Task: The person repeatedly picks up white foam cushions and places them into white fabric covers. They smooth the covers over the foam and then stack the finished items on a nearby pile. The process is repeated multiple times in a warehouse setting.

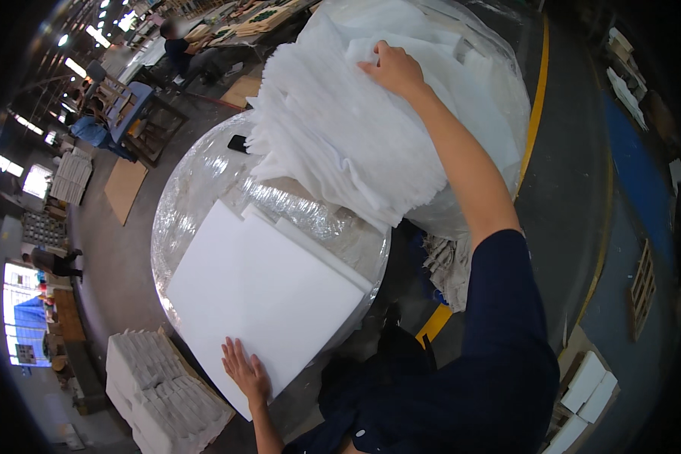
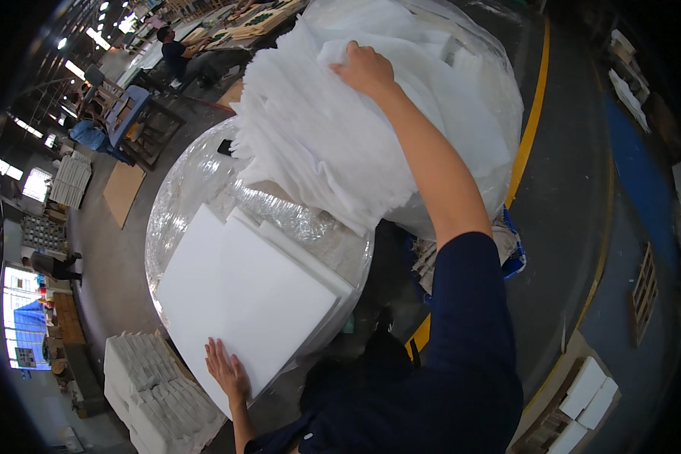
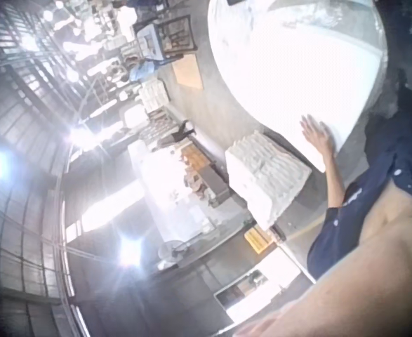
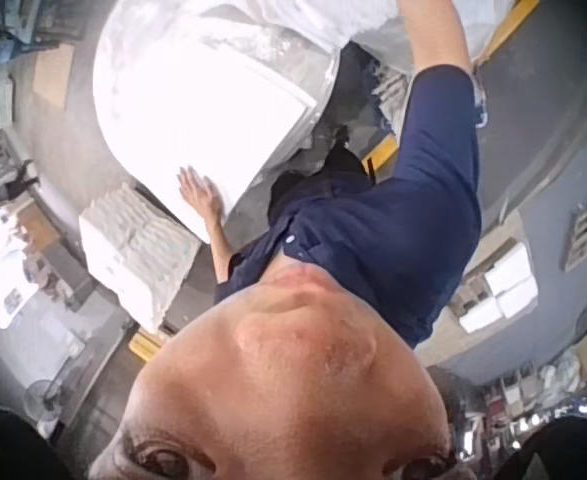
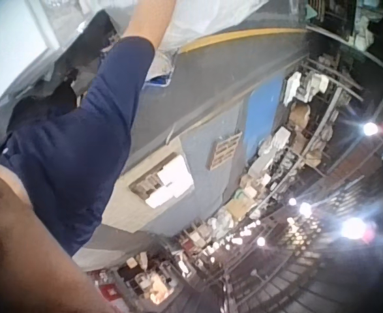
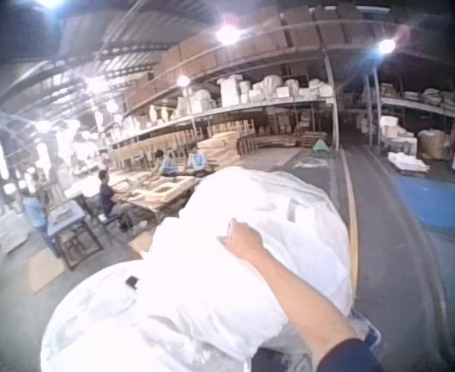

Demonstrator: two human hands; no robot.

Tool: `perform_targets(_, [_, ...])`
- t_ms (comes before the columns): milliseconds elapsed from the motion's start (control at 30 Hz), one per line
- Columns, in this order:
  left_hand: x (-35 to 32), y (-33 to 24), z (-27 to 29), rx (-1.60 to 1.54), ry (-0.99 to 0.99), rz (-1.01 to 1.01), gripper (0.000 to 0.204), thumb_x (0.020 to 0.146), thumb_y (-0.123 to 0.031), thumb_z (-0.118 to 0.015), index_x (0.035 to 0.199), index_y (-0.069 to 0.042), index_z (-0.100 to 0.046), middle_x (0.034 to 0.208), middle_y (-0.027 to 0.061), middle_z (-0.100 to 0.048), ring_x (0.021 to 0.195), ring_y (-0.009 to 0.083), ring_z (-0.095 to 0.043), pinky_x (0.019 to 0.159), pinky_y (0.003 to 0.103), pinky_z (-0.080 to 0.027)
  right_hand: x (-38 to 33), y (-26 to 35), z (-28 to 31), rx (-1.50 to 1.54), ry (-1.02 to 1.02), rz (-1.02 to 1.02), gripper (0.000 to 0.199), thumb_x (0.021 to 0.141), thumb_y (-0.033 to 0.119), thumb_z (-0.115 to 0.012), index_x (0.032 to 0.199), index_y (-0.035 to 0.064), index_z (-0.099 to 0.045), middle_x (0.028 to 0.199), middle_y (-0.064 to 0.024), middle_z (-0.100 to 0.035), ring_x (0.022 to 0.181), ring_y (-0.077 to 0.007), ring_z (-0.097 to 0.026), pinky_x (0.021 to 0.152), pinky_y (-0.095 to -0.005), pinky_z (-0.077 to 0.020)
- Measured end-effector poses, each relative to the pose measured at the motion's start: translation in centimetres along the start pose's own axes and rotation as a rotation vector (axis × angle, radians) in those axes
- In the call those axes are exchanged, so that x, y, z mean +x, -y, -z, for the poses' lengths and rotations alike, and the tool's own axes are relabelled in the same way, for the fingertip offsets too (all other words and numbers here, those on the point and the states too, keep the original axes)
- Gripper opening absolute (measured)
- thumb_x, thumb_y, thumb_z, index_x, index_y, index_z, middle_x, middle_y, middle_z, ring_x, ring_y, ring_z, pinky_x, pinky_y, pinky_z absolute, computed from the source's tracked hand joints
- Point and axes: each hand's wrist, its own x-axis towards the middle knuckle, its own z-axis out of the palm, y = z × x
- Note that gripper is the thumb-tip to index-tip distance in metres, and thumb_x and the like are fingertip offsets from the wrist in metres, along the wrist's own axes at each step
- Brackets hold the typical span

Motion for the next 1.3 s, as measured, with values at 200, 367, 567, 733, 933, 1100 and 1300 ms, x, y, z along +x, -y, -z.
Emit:
perform_targets(200, [-0.4,-0.3,0.4,-0.029,-0.020,0.006,0.054,0.095,-0.021,-0.047,0.147,-0.004,-0.042,0.158,0.0152,-0.033,0.149,0.0336,-0.023,0.121,0.050,-0.012,1.3,-10.8,7.6,0.478,-0.076,-0.191,0.022,0.093,0.025,-0.069,0.093,0.0030,-0.071,0.075,-0.0056,-0.069,0.064,-0.0113,-0.064,0.057,-0.0290,-0.0511])
perform_targets(367, [0.4,0.8,-0.4,-0.099,-0.094,-0.021,0.051,0.091,-0.011,-0.054,0.141,-0.003,-0.047,0.154,0.0180,-0.039,0.145,0.0380,-0.029,0.118,0.052,-0.019,-3.0,-17.9,23.6,0.619,-0.684,-0.396,0.025,0.097,0.026,-0.063,0.106,0.0025,-0.067,0.093,-0.0061,-0.068,0.078,-0.0127,-0.063,0.068,-0.0276,-0.0522])
perform_targets(567, [9.0,-6.7,-1.5,-0.528,-0.258,-0.396,0.033,0.088,0.003,-0.056,0.121,0.002,-0.059,0.135,0.0209,-0.051,0.132,0.0381,-0.042,0.111,0.048,-0.033,-10.6,-12.5,36.2,0.293,-0.558,-0.042,0.026,0.100,0.030,-0.062,0.108,0.0056,-0.064,0.086,0.0017,-0.062,0.075,-0.0060,-0.052,0.067,-0.0240,-0.0439])
perform_targets(733, [12.9,-30.4,6.4,-1.028,-0.019,-1.039,0.065,0.085,0.002,-0.065,0.146,-0.005,-0.041,0.149,0.0163,-0.037,0.134,0.0336,-0.044,0.105,0.045,-0.041,-15.4,0.2,35.1,0.071,-0.203,0.047,0.012,0.097,0.011,-0.058,0.101,0.0000,-0.061,0.084,-0.0065,-0.064,0.076,-0.0167,-0.063,0.070,-0.0329,-0.0522])
perform_targets(933, [12.8,-45.0,10.4,-1.305,0.185,-1.244,0.095,0.078,-0.024,-0.084,0.152,-0.005,-0.027,0.131,0.0179,-0.054,0.116,0.0302,-0.057,0.101,0.039,-0.044,-22.0,6.6,35.5,0.335,0.052,0.094,0.020,0.099,0.023,-0.061,0.104,0.0035,-0.061,0.086,0.0001,-0.059,0.075,-0.0065,-0.053,0.069,-0.0238,-0.0445])
perform_targets(1100, [12.4,-49.0,10.5,-1.408,0.729,-1.158,0.029,0.092,-0.020,-0.073,0.109,0.002,-0.067,0.089,-0.0001,-0.067,0.080,0.0059,-0.057,0.072,0.023,-0.047,-27.5,3.4,41.2,0.599,0.142,-0.129,0.019,0.100,0.023,-0.062,0.105,0.0055,-0.063,0.089,0.0019,-0.061,0.081,-0.0047,-0.056,0.072,-0.0218,-0.0480])
perform_targets(1300, [16.7,-49.9,10.1,-1.500,0.612,-1.081,0.019,0.100,-0.018,-0.060,0.103,-0.001,-0.068,0.078,-0.0053,-0.062,0.067,0.0023,-0.050,0.060,0.022,-0.042,-32.7,-2.7,47.3,0.155,-0.004,-0.337,0.023,0.101,0.024,-0.059,0.108,0.0030,-0.063,0.091,-0.0010,-0.062,0.085,-0.0093,-0.057,0.077,-0.0268,-0.0481])
